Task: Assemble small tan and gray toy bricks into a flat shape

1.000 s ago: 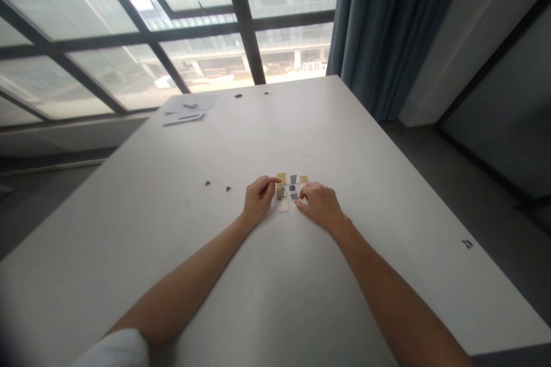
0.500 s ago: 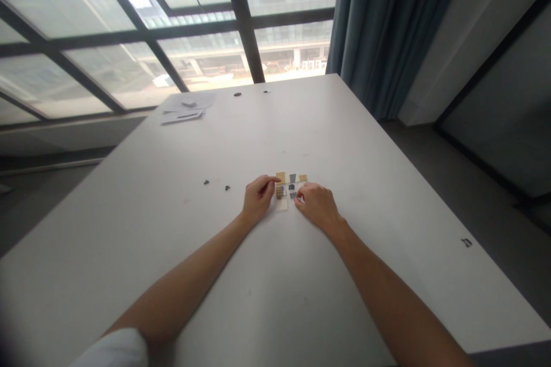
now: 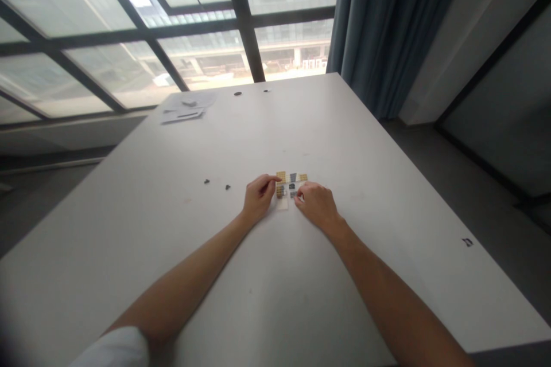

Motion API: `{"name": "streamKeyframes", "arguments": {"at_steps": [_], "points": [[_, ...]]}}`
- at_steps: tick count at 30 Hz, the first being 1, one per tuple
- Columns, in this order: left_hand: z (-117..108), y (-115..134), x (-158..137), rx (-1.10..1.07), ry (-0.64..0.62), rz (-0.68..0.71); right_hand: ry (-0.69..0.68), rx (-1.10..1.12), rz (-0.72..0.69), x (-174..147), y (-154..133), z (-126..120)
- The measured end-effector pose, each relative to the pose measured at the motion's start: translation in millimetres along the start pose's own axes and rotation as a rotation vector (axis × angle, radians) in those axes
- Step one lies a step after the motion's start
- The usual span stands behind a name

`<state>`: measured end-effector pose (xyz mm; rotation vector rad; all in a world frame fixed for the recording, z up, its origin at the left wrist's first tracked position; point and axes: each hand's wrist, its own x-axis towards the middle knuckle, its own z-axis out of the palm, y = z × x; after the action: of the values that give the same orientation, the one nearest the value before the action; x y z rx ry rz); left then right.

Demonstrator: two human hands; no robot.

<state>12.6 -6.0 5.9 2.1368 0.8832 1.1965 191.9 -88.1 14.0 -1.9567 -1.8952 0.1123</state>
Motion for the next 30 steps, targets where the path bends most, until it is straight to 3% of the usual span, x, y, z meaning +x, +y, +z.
{"name": "streamKeyframes", "arguments": {"at_steps": [30], "points": [[0.8,-1.6,0.2,0.021,-0.012,-0.023,0.047,0.027,0.007,-0.3,-1.3,1.6]]}}
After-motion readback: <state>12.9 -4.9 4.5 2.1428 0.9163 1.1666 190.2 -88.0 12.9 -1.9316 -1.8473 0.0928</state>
